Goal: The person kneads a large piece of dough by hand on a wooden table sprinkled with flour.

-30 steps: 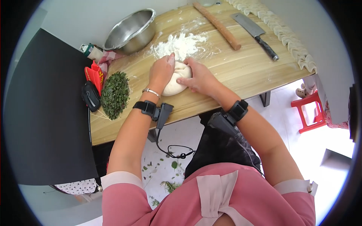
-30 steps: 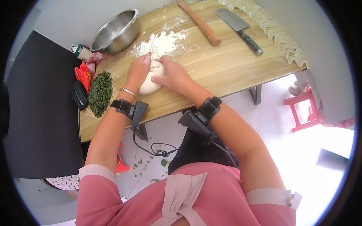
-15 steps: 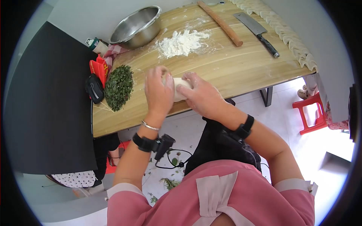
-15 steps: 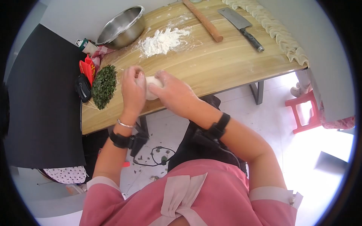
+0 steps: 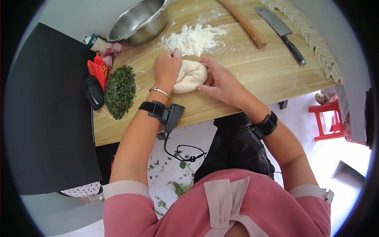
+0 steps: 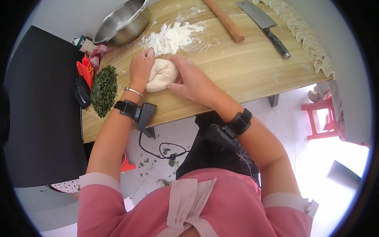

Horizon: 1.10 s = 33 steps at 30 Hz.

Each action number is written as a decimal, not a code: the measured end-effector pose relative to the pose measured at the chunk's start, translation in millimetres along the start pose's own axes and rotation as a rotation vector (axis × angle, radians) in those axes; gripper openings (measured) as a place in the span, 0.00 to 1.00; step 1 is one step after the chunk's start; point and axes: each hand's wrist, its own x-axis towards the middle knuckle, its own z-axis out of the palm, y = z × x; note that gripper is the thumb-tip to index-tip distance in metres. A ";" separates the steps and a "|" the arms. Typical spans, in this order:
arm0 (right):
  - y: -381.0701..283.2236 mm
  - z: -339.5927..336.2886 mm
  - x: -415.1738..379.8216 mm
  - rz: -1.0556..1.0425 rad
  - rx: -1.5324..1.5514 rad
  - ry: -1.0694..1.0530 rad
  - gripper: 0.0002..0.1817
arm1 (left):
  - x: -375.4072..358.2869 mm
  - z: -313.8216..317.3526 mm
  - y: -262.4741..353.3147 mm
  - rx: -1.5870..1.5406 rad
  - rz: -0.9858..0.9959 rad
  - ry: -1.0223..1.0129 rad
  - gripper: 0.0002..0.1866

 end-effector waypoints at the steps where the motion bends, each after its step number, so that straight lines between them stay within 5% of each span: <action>1: -1.8 1.0 0.8 0.029 -0.007 0.024 0.34 | 5.5 -0.7 -0.3 0.030 0.017 -0.026 0.25; 8: -3.7 27.7 -9.3 -0.212 -0.533 0.289 0.25 | 7.6 -15.8 17.6 0.251 0.024 -0.097 0.31; 12: -21.6 41.7 -34.5 -0.108 -0.558 0.140 0.26 | -5.4 -23.0 10.5 0.026 0.067 -0.256 0.33; 15: -28.2 48.5 -47.0 -0.030 -0.546 0.043 0.25 | -46.6 -38.7 17.5 -0.110 0.301 -0.330 0.28; 17: -31.2 48.9 -49.1 0.033 -0.544 0.013 0.22 | -76.1 -35.9 15.7 0.120 0.565 0.041 0.22; 24: -16.9 13.9 -29.6 0.043 -0.387 -0.089 0.27 | -52.2 -16.3 0.6 0.093 0.587 0.022 0.16; 26: -8.2 11.5 -18.6 -0.017 -0.330 0.168 0.33 | -38.2 -16.8 8.1 0.069 0.497 -0.120 0.17; 33: -0.2 12.4 19.8 0.004 -0.324 0.107 0.36 | -3.2 -5.1 11.5 -0.015 0.446 -0.113 0.20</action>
